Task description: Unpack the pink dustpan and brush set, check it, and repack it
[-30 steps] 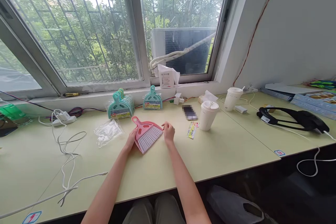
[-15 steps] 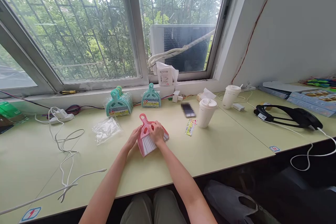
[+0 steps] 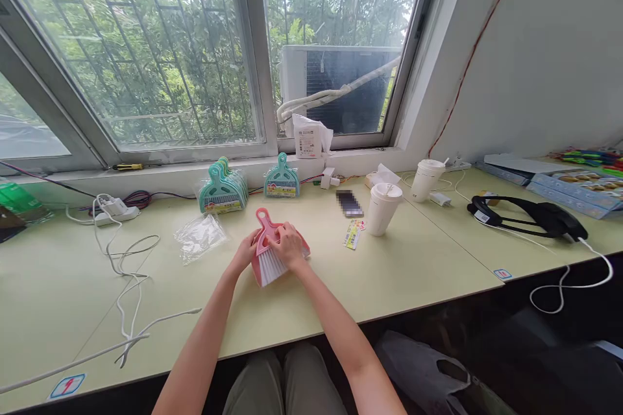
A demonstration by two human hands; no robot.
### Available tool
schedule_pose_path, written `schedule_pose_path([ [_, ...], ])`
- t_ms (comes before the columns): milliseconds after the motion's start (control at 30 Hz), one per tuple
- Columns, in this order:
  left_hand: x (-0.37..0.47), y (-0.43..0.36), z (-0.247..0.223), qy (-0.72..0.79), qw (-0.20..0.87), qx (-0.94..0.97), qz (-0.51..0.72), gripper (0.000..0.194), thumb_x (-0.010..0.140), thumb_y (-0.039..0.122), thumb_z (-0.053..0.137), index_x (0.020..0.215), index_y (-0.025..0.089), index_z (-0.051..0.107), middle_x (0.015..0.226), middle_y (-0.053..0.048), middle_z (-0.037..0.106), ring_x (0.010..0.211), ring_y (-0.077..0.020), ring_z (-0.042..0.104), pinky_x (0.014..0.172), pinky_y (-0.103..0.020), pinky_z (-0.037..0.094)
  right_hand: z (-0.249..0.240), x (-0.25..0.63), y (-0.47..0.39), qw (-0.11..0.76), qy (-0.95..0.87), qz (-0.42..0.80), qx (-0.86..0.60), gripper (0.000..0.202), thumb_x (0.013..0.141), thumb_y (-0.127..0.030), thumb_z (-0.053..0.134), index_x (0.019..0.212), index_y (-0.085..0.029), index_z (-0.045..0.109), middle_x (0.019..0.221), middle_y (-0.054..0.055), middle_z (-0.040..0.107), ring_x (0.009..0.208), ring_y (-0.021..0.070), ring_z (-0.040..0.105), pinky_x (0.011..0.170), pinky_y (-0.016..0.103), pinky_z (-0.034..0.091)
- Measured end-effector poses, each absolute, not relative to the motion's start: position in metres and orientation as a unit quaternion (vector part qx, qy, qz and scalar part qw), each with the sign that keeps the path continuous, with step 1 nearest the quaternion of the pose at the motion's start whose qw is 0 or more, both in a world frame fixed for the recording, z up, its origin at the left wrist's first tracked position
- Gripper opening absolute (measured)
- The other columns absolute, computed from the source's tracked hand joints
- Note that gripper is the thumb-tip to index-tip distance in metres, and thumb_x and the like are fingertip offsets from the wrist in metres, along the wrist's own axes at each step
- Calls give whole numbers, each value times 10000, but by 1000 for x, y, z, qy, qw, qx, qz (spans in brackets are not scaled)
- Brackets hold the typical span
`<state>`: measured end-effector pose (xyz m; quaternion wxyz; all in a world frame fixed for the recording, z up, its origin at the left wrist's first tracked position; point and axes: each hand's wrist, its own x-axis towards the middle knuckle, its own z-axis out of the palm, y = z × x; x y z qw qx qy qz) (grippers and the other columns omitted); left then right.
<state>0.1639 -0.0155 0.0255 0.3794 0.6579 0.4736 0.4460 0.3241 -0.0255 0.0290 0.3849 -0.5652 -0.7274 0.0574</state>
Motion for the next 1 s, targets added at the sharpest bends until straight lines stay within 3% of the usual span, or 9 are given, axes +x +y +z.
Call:
schedule_pose_path([
  [167,153,-17,45,516,324,684,401,416,667,346,674,1059,213,703,910,-65,725,808,-259,647,780,-336,488,44,310,-34,362,-717,70,-592,212,841,-416,550,806,-210,589,899,50,572,846,189,538,744,302,397],
  [267,144,-13,57,592,222,660,405,375,675,299,669,1041,229,715,857,-94,721,876,-301,642,821,-373,475,65,311,-42,375,-682,75,-623,202,833,-401,545,808,-207,598,897,53,567,871,195,540,769,309,389],
  [400,107,-9,64,712,97,602,348,449,738,251,579,1177,191,650,977,-154,697,963,-343,625,813,-423,471,103,349,-49,388,-682,12,-620,240,848,-410,498,901,-207,613,973,60,573,938,198,536,797,303,373],
  [533,87,-13,59,684,140,653,293,401,716,254,571,1104,226,664,971,-113,704,892,-302,647,721,-344,474,109,397,-38,235,-703,27,-671,265,824,-406,523,872,-190,670,969,90,622,962,215,557,800,309,356],
  [633,101,-17,49,676,151,663,285,176,672,272,592,809,207,683,814,-103,704,770,-273,652,658,-302,457,87,412,-22,88,-677,53,-729,242,799,-342,573,881,-161,710,972,143,664,1016,247,579,832,335,342],
  [700,114,-18,43,683,156,656,281,105,636,305,626,668,206,640,733,-99,691,723,-261,647,641,-289,448,71,412,-12,39,-661,62,-746,289,796,-351,591,962,-148,712,1021,168,672,1063,267,580,861,361,334],
  [833,120,-20,35,687,162,642,298,184,595,360,674,692,207,643,802,-102,705,769,-251,647,667,-278,443,55,412,1,26,-636,85,-767,486,768,-510,620,1067,-132,686,1108,196,658,1081,303,587,869,394,351],
  [1000,107,-28,28,690,92,649,308,175,760,333,546,824,222,664,916,-97,678,820,-228,627,718,-302,455,59,425,1,58,-642,45,-763,450,841,-518,526,1001,-139,707,1050,194,678,1008,290,619,844,389,373],
])
